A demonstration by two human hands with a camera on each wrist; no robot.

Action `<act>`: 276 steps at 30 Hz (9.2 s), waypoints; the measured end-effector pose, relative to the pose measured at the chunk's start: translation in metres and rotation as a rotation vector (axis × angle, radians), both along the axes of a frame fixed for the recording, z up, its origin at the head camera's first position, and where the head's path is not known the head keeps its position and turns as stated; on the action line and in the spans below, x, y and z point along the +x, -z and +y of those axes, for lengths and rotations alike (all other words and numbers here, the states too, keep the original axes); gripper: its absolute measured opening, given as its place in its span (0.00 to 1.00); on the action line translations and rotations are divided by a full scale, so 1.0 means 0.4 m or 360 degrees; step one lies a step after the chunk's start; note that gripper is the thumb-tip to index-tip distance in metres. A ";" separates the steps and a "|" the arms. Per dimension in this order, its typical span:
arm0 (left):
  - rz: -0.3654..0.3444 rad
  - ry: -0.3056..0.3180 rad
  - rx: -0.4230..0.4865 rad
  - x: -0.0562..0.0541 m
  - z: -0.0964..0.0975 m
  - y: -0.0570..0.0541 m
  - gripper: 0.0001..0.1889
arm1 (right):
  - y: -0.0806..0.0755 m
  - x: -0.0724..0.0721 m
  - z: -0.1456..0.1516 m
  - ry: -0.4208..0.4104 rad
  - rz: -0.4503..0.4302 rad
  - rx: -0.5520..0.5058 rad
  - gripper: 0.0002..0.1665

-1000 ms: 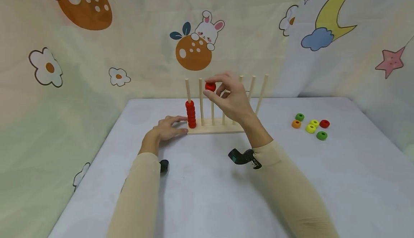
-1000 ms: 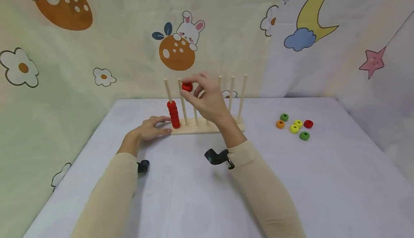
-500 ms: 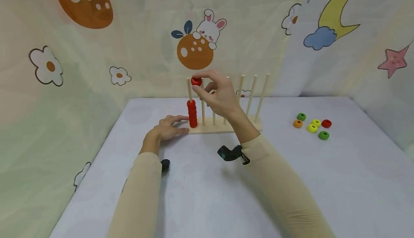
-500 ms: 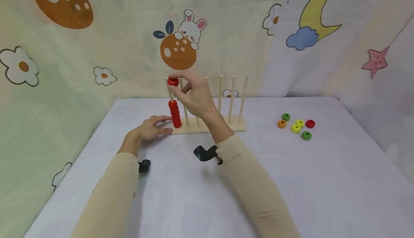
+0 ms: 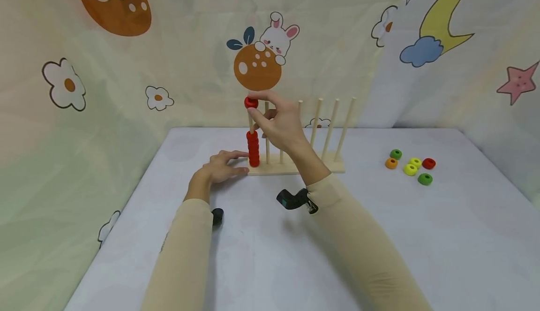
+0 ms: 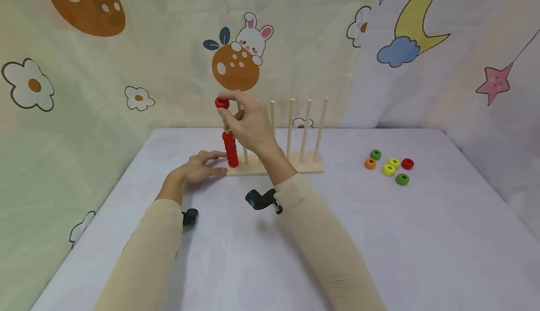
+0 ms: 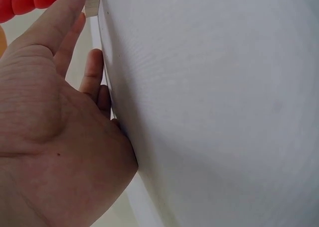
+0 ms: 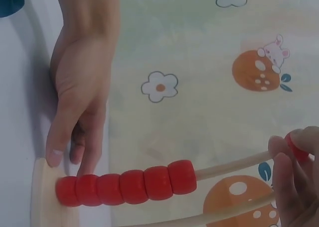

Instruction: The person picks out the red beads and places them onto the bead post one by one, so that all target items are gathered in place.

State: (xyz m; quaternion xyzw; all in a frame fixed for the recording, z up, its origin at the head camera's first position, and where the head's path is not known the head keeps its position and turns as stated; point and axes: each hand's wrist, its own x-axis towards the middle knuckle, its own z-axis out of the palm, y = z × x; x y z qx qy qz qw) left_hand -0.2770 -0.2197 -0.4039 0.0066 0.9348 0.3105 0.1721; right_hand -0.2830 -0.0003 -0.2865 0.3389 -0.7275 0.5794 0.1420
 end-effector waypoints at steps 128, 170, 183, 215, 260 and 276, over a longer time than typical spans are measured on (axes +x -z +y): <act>0.0027 0.0039 0.0032 0.010 0.004 -0.002 0.35 | 0.160 0.042 0.817 0.0841 0.0058 0.0770 0.15; 0.0053 0.0062 -0.0020 0.003 0.006 -0.019 0.33 | 0.255 0.055 1.022 0.0945 -0.0656 0.1402 0.34; 0.0029 0.0011 0.0011 0.012 0.000 0.004 0.35 | 0.266 0.044 1.034 0.0793 -0.0704 0.1503 0.25; 0.0027 0.0026 0.0003 0.012 -0.001 -0.001 0.35 | 0.164 0.060 0.903 0.0981 -0.0367 0.1126 0.14; 0.0047 0.0001 0.0018 0.010 0.008 0.006 0.34 | 0.098 0.058 0.619 0.0528 0.0209 0.0603 0.23; 0.0044 0.0001 -0.0009 0.008 0.004 0.003 0.34 | 0.103 0.044 0.548 0.0465 0.0192 0.0441 0.24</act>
